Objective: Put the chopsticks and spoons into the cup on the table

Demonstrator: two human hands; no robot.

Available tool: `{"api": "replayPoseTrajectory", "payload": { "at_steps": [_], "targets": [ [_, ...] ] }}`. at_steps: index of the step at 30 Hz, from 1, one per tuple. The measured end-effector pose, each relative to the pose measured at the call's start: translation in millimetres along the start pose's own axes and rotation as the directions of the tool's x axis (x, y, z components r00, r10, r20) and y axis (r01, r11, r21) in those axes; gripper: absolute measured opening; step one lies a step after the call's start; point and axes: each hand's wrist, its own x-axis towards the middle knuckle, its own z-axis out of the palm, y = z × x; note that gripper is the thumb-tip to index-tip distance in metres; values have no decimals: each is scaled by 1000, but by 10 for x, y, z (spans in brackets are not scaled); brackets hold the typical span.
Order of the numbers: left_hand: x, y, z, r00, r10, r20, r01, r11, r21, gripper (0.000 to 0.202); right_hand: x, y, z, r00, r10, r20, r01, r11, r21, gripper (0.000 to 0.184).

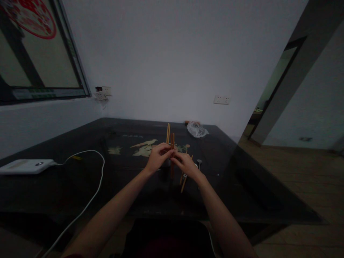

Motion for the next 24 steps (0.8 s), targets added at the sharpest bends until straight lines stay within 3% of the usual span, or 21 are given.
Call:
{"api": "replayPoseTrajectory", "payload": {
  "at_steps": [24],
  "targets": [
    [0,-38,-10,1000,-24,-14,24,1000,-15,23,-2,8,0,1000,15,27,-15,1000,-2,20]
  ]
}}
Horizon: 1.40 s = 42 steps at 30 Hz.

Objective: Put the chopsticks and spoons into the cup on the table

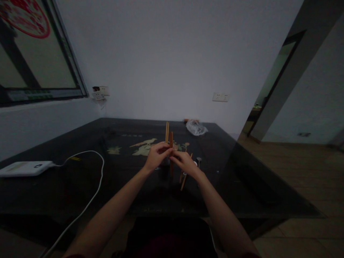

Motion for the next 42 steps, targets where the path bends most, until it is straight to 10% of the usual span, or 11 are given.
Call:
{"api": "replayPoseTrajectory", "payload": {
  "at_steps": [14,27,42],
  "targets": [
    [61,205,-109,997,-74,33,72,997,38,26,1,-39,-5,999,11,-36,-10,999,30,22],
    [625,740,-513,971,74,-226,-58,995,77,26,78,197,77,903,222,-368,-109,947,303,25],
    [1176,-3,-546,980,21,-199,3,992,123,28,288,725,526,924,329,-194,-241,897,371,96]
  ]
}}
